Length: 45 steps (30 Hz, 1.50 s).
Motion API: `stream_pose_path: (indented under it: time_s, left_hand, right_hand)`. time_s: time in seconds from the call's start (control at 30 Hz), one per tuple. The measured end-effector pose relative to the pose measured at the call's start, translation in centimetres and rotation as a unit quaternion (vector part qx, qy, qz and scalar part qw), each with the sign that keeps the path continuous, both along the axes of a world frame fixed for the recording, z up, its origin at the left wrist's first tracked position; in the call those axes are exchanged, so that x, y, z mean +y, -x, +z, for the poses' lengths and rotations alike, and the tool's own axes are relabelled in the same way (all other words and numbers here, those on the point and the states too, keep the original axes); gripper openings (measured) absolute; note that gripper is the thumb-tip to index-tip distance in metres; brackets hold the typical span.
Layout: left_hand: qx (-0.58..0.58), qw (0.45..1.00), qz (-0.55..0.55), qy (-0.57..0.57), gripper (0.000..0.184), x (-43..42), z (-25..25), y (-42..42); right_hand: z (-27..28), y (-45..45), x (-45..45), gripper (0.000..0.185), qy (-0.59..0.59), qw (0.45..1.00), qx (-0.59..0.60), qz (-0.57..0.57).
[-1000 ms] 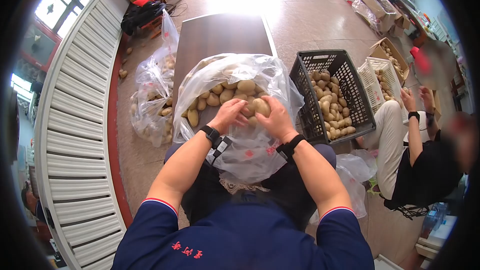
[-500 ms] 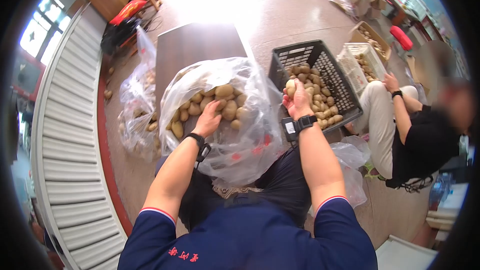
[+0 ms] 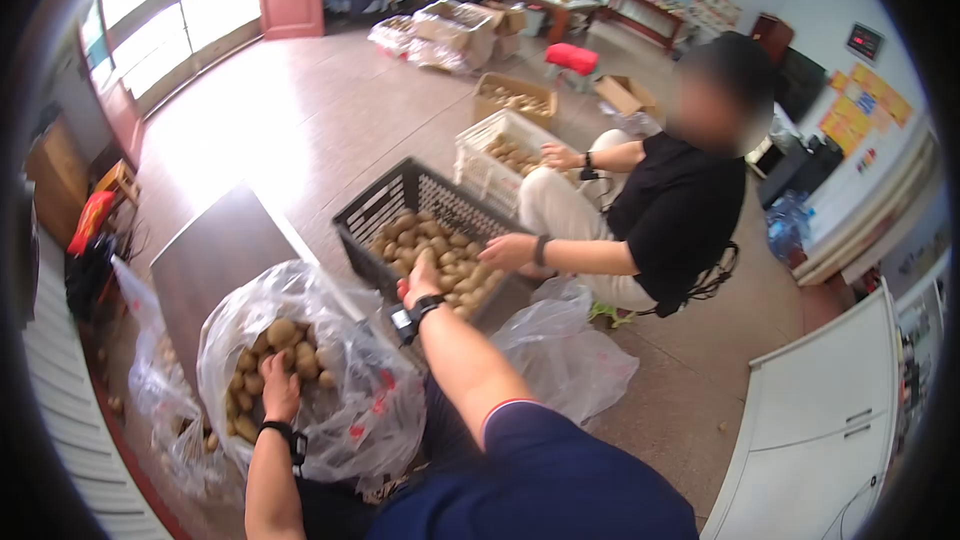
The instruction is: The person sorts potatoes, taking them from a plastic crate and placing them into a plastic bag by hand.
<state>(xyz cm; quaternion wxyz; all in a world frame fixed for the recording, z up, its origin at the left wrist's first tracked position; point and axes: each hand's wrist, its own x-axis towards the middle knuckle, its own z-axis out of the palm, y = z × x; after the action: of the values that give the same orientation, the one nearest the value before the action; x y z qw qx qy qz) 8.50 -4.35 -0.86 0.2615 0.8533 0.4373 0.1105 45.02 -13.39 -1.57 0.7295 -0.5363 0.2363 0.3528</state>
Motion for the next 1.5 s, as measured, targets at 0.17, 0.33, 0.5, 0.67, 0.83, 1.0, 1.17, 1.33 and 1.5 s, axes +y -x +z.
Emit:
stream_pose_path:
  time_s: [0.17, 0.33, 0.5, 0.67, 0.83, 1.0, 1.17, 1.33, 1.5]
  left_hand:
    - [-0.03, 0.999, -0.036, -0.015, 0.06, 0.6, -1.9, 0.3]
    - [-0.031, 0.999, -0.03, -0.006, 0.06, 0.0, -0.9, 0.3]
    - [0.042, 0.999, 0.003, 0.004, 0.046, -1.0, 1.4, -0.7]
    - [0.03, 0.999, -0.002, -0.03, 0.035, -1.8, 0.7, -0.6]
    - [0.028, 0.999, 0.006, -0.032, 0.027, -1.5, 0.3, -0.2]
    - [0.036, 0.998, 0.018, -0.039, 0.019, -0.9, -0.4, 0.0]
    - [0.019, 0.996, 0.038, -0.075, 0.018, -0.7, -1.3, 0.2]
    - [-0.03, 0.996, 0.058, -0.067, 0.02, 0.2, -1.4, 0.3]
    - [-0.219, 0.956, 0.139, 0.14, 0.021, -0.1, -0.3, -0.9]
  right_hand:
    - [3.1, 1.8, -0.2, 0.025, 0.042, 0.999, -0.012, 0.022]
    - [2.9, 3.3, 0.6, 0.034, 0.045, 0.991, -0.064, 0.111]
    - [1.9, 4.4, 1.2, 0.039, 0.025, 0.976, -0.112, 0.186]
    - [2.2, 4.8, 1.1, 0.036, 0.026, 0.968, -0.128, 0.213]
    - [2.6, 5.3, 1.2, 0.036, 0.031, 0.965, -0.127, 0.227]
    - [3.0, 6.0, 1.1, 0.035, 0.031, 0.958, -0.14, 0.249]
    - [2.5, 6.2, 1.3, 0.032, 0.038, 0.943, -0.176, 0.28]
    - [3.3, 7.0, 1.5, 0.031, 0.063, 0.936, -0.215, 0.273]
    - [3.0, 8.5, 1.6, 0.028, 0.046, 0.903, -0.352, 0.241]
